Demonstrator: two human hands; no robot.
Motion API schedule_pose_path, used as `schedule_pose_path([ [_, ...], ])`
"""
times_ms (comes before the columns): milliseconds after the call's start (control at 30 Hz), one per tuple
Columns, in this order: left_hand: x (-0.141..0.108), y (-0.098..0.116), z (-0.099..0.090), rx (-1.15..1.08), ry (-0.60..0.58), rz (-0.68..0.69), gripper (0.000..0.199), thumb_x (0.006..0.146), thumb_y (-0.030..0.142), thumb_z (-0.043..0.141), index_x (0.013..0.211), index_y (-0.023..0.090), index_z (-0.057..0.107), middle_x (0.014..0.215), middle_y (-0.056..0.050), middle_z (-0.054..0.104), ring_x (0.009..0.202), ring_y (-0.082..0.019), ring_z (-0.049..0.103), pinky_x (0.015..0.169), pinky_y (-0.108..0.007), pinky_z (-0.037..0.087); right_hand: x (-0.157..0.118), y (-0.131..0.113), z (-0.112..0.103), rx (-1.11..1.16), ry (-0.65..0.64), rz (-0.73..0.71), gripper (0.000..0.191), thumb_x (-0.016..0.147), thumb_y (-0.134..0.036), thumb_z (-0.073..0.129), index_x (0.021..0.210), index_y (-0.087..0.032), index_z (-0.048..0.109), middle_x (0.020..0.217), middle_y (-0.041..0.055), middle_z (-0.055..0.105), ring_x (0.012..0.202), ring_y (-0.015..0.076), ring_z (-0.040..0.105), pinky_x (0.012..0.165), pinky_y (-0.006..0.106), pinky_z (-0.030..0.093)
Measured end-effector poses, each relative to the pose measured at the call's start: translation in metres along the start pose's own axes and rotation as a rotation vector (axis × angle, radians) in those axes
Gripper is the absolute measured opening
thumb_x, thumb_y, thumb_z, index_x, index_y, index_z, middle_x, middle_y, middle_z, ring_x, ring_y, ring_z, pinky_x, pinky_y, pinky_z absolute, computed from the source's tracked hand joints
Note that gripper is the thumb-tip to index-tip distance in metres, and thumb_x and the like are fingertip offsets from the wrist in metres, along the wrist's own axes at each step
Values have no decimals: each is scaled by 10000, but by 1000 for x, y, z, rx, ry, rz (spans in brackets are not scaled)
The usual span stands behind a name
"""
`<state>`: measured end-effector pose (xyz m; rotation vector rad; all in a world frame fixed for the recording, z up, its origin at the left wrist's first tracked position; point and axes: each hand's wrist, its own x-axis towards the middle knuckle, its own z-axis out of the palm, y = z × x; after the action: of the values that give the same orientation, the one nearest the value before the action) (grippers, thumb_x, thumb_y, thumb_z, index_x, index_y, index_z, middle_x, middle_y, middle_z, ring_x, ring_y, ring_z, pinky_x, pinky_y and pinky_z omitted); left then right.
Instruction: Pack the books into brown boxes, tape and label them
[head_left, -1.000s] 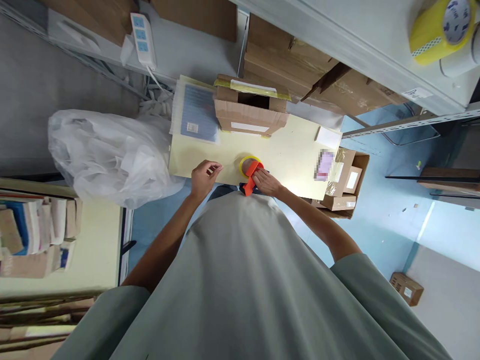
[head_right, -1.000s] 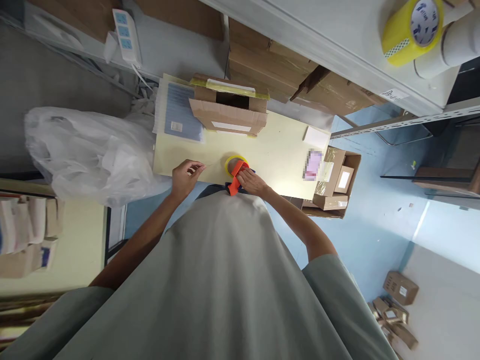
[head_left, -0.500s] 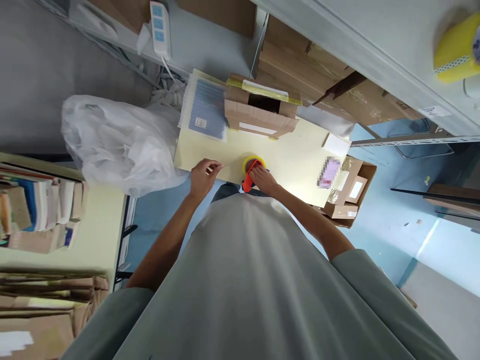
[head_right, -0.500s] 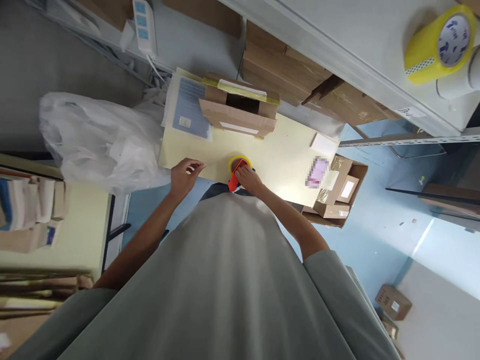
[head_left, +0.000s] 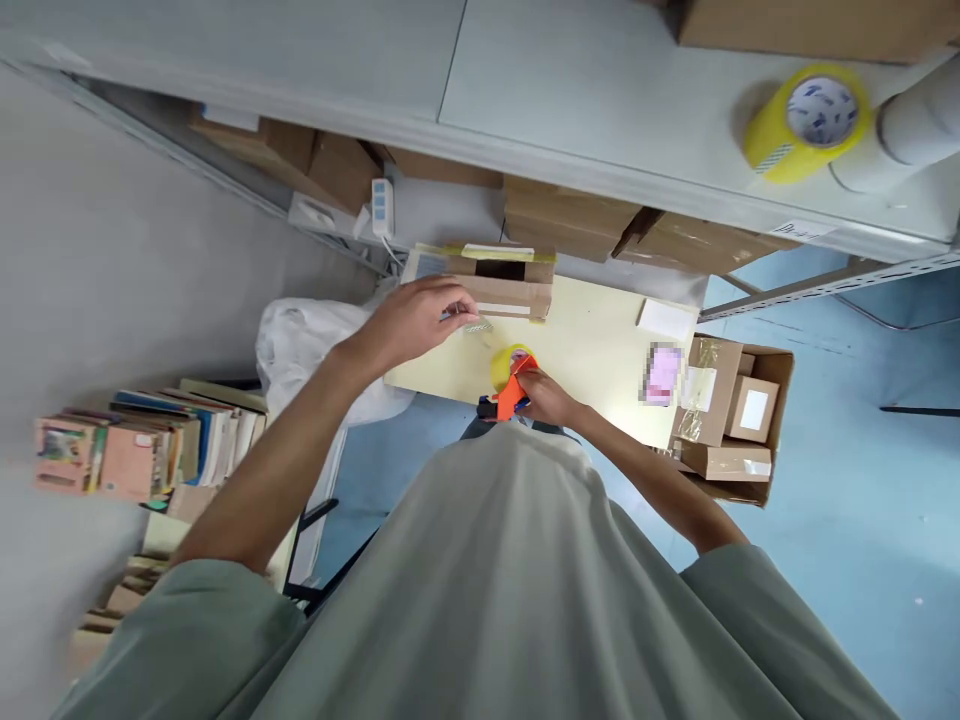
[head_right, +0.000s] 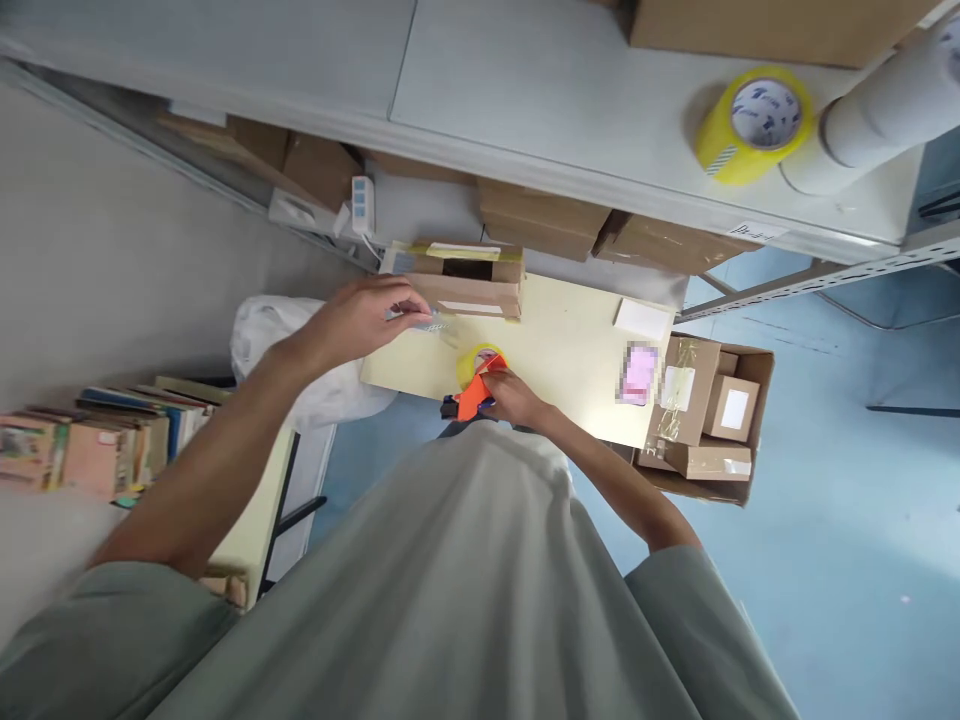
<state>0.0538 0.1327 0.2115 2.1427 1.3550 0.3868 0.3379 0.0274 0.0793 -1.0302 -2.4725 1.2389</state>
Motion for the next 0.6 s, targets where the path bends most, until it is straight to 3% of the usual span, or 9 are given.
schedule_pose_path([
  [67,21,37,-31,45,-9,28,233,1034,480,773,1007,249,784,1014,0,726,1030,-258,749,995,-413,606,-17,-11,-27,162,103,-58,196,889,-254,866,1028,-211,734,1017,62,815,971,261,787,939,371,635],
  [167,45,115,-75,118,-56,98,227,1046,448,758,1017,224,785,1013,9,713,1019,-248,767,997,-434,624,-46,-28,-61,297,212,-86,228,876,-362,872,985,-236,716,926,16,797,788,210,747,752,312,607],
  [267,55,199,-105,244,-62,255,385,1161,457,525,1027,195,775,1036,21,722,1003,-203,770,1027,-475,631,-72,-45,-83,304,300,-144,273,842,-431,864,903,-252,667,812,0,748,680,192,678,676,311,570],
  [367,51,269,-118,302,-27,325,515,1165,576,437,1032,199,762,1060,52,716,1092,-218,797,1064,-559,639,-93,-56,-98,285,367,-176,356,772,-502,893,798,-276,619,700,-15,677,625,193,629,647,328,558],
  [433,44,303,-120,317,-9,299,509,1145,620,444,1014,244,760,1062,81,711,1075,-202,821,1050,-537,665,-105,-60,-105,291,384,-178,376,764,-513,899,752,-283,602,649,-30,640,588,185,604,622,327,551],
  [500,38,325,-119,350,41,295,433,1141,600,475,1009,300,759,1067,107,718,1010,-178,834,1004,-481,700,-115,-58,-109,314,436,-187,356,791,-495,889,737,-283,609,643,-29,650,579,187,619,628,334,567],
  [600,33,342,-115,410,100,344,374,1139,574,504,1001,346,766,1039,127,723,964,-169,837,962,-453,726,-123,-46,-106,424,621,-217,345,809,-536,903,795,-275,678,746,21,756,671,238,734,710,391,644],
])
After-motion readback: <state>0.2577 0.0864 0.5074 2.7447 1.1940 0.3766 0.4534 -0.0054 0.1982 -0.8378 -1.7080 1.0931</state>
